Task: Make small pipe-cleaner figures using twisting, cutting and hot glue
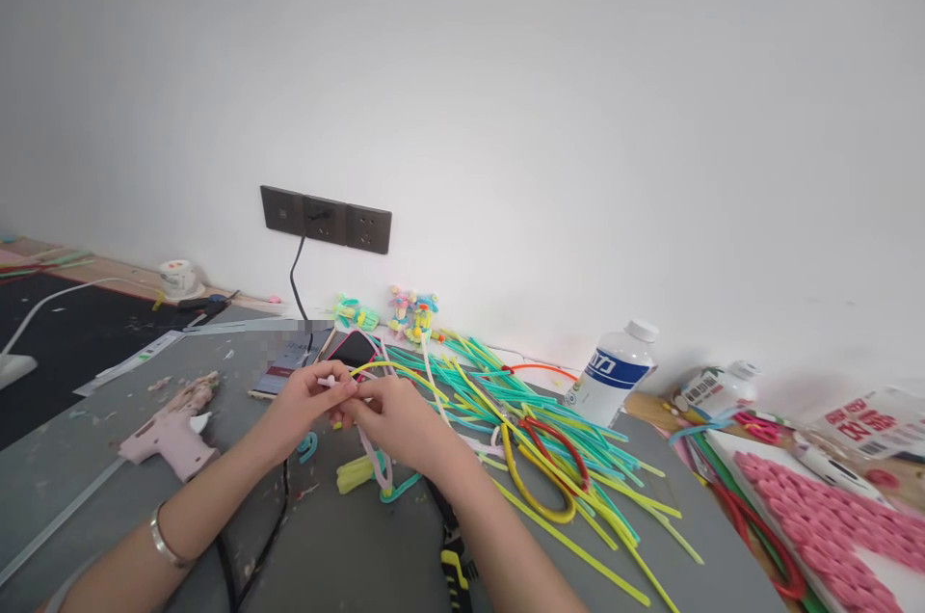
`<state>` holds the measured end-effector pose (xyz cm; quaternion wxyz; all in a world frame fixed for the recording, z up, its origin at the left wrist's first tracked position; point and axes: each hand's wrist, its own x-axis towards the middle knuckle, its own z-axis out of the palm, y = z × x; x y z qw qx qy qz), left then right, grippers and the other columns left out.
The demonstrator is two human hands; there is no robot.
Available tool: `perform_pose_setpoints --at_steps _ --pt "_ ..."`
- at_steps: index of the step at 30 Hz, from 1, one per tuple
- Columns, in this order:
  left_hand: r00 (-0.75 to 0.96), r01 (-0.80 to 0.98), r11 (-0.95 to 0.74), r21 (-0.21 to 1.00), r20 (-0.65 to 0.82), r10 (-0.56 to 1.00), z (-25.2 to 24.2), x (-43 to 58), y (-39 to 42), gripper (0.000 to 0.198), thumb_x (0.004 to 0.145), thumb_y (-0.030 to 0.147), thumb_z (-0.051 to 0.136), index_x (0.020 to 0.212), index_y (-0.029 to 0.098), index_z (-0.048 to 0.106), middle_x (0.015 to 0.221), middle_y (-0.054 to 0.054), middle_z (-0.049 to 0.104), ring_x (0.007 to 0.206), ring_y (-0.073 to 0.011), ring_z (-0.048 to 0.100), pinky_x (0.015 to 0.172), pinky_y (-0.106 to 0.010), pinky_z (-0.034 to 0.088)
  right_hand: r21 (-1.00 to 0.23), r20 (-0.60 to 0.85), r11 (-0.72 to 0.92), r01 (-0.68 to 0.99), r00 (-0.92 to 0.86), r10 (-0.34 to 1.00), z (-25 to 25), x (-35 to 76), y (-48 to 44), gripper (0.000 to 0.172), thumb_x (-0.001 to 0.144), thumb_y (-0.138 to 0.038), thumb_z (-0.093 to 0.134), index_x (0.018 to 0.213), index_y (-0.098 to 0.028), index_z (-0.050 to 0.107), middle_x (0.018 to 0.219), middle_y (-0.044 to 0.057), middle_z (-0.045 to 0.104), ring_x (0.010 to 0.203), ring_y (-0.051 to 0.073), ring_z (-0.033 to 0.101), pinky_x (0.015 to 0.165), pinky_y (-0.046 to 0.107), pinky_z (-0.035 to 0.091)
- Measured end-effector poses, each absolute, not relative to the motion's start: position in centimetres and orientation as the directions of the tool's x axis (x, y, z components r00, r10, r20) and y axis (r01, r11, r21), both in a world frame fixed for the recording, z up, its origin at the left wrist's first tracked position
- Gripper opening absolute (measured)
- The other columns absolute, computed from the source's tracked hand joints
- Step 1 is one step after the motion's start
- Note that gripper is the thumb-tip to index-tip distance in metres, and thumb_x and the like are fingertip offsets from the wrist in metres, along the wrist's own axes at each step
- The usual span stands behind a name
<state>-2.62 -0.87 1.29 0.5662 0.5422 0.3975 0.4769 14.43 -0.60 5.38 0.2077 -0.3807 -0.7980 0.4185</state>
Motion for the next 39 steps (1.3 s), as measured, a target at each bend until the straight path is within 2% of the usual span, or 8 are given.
perform_pose_setpoints --at_steps 3,7,10,14,19,24,30,39 --pt "0.223 -0.202 -0.006 0.979 0.052 0.973 1.4 -2.7 -0.8 0.035 0.075 0.047 0.077 0.071 0.015 0.063 0.058 0.001 0.060 0.053 -0.0104 0.051 0.051 -0.021 0.040 -0.852 0.026 0.343 0.394 -0.623 0.782 5.4 14.8 -0.1 0.035 0.096 -0.032 0.046 0.079 -0.018 0.072 0.063 -0.002 0.054 0.050 0.009 0.032 0.048 0.022 0.025" --pt "0.159 -0.336 0.029 0.942 0.026 0.987 1.0 -2.8 -0.5 0.034 0.072 0.043 0.082 0.068 0.014 0.064 0.061 0.000 0.059 0.057 -0.0103 0.052 0.054 -0.020 0.041 -0.896 0.100 0.337 0.287 -0.611 0.785 4.9 14.6 0.5 0.042 0.098 -0.047 0.045 0.081 -0.017 0.070 0.069 -0.001 0.055 0.056 0.011 0.037 0.052 0.023 0.030" --pt "0.128 -0.389 0.040 0.920 0.011 0.992 0.6 -3.1 -0.2 0.031 0.071 0.039 0.083 0.070 0.014 0.066 0.064 0.000 0.060 0.061 -0.0105 0.053 0.059 -0.021 0.045 -0.903 0.119 0.326 0.280 -0.567 0.815 4.3 14.4 0.8 0.043 0.097 -0.051 0.046 0.082 -0.018 0.069 0.062 -0.003 0.046 0.055 0.012 0.036 0.053 0.024 0.028" --pt "0.094 -0.352 0.036 0.935 -0.003 0.996 0.5 -3.2 -0.1 0.029 0.072 0.040 0.082 0.077 0.015 0.069 0.069 -0.001 0.062 0.061 -0.0097 0.052 0.058 -0.020 0.043 -0.871 0.143 0.341 0.353 -0.484 0.864 3.9 14.2 0.8 0.036 0.098 -0.042 0.043 0.083 -0.019 0.067 0.056 -0.005 0.035 0.052 0.012 0.033 0.051 0.024 0.024" --pt "0.082 -0.257 -0.058 0.965 0.082 0.993 1.1 -2.8 -0.6 0.029 0.076 0.044 0.077 0.083 0.017 0.070 0.067 0.001 0.057 0.058 -0.0103 0.047 0.056 -0.021 0.041 -0.706 0.249 0.491 0.510 -0.471 0.846 3.9 14.2 0.3 0.033 0.097 -0.033 0.045 0.069 -0.021 0.058 0.057 -0.004 0.043 0.052 0.013 0.036 0.052 0.025 0.024" --pt "0.109 -0.157 -0.135 0.978 0.153 0.982 1.1 -2.8 -0.7 0.030 0.079 0.046 0.075 0.081 0.017 0.070 0.061 0.003 0.053 0.055 -0.0096 0.045 0.052 -0.020 0.037 -0.614 0.254 0.536 0.579 -0.499 0.829 4.4 14.1 0.0 0.032 0.096 -0.026 0.047 0.068 -0.020 0.061 0.056 -0.003 0.045 0.051 0.012 0.036 0.052 0.024 0.024" --pt "0.091 -0.290 -0.054 0.955 0.084 0.992 0.8 -2.8 -0.5 0.034 0.074 0.048 0.079 0.082 0.016 0.073 0.069 -0.002 0.066 0.062 -0.0119 0.055 0.059 -0.022 0.047 -0.579 0.364 0.612 0.539 -0.501 0.785 5.0 14.2 -0.1 0.029 0.096 -0.019 0.050 0.068 -0.019 0.058 0.070 0.000 0.050 0.065 0.013 0.048 0.060 0.023 0.031" --pt "0.094 -0.417 -0.037 0.908 0.083 0.992 1.1 -2.5 -0.7 0.033 0.071 0.046 0.083 0.078 0.015 0.077 0.067 -0.003 0.068 0.062 -0.0113 0.060 0.061 -0.021 0.053 -0.723 0.167 0.509 0.467 -0.596 0.785 6.8 15.0 -0.4 0.032 0.099 -0.025 0.043 0.069 -0.020 0.054 0.067 -0.001 0.061 0.058 0.012 0.053 0.059 0.023 0.036"
